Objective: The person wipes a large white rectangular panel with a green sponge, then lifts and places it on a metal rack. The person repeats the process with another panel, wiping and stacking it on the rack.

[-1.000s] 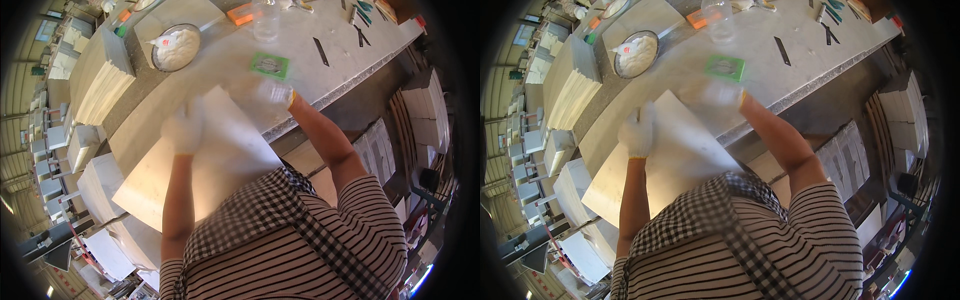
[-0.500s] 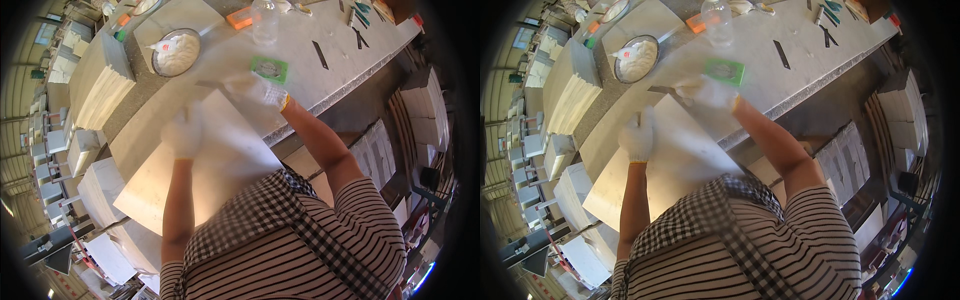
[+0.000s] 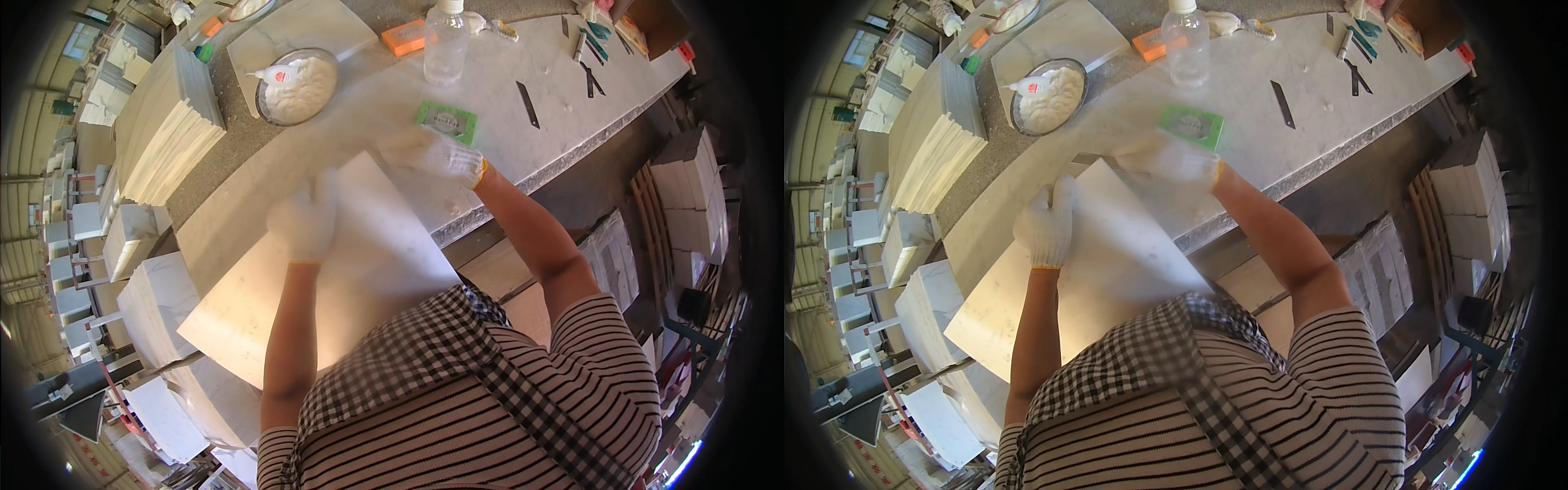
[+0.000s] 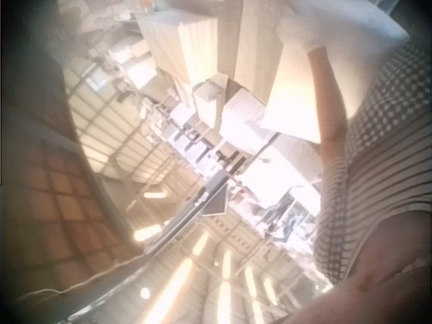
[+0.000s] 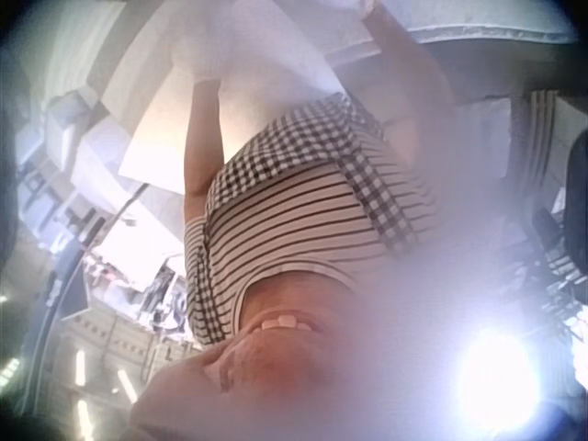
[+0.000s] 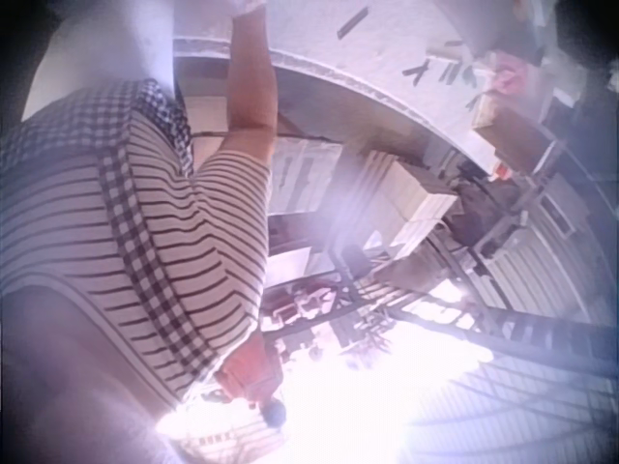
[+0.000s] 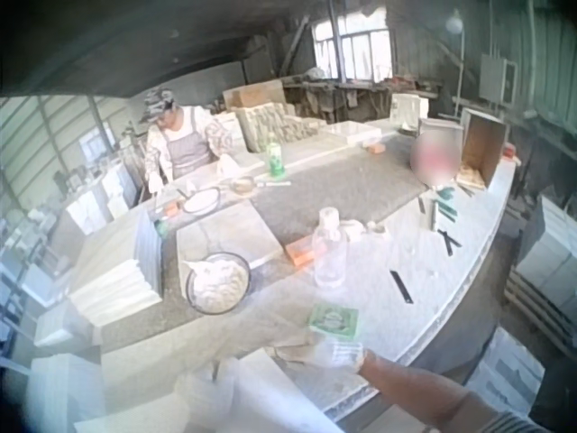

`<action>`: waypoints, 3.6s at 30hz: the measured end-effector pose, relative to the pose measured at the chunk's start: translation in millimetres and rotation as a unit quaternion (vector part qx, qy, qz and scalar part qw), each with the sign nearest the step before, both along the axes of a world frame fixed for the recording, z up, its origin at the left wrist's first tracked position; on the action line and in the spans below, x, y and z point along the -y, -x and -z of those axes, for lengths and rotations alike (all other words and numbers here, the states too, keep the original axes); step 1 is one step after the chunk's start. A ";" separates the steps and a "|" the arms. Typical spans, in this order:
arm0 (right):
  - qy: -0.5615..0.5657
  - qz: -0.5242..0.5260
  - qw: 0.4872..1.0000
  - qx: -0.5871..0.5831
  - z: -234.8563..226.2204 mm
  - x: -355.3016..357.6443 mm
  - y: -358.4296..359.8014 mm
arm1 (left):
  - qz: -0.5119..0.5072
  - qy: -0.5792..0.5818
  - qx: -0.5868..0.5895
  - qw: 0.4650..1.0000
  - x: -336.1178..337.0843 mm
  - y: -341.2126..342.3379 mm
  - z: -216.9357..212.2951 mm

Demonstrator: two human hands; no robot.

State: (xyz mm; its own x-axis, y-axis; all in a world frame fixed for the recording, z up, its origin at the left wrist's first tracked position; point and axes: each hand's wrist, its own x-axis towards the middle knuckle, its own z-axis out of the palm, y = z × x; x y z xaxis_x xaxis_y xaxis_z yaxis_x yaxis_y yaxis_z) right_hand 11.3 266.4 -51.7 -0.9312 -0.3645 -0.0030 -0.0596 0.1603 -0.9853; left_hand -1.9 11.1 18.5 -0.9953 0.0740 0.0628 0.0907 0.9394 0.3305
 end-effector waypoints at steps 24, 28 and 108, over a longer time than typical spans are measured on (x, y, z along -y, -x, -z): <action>-0.093 -0.166 0.980 0.054 -81.9 4.0 72.2 | 0.124 0.026 -0.096 0.987 1.6 1.2 -3.0; -0.168 -0.215 0.959 0.079 -71.9 13.6 91.0 | 0.134 0.014 -0.125 0.983 3.5 0.7 0.0; -0.154 -0.360 0.878 0.276 -48.3 12.3 128.5 | 0.136 -0.016 -0.174 0.975 51.0 -3.8 10.8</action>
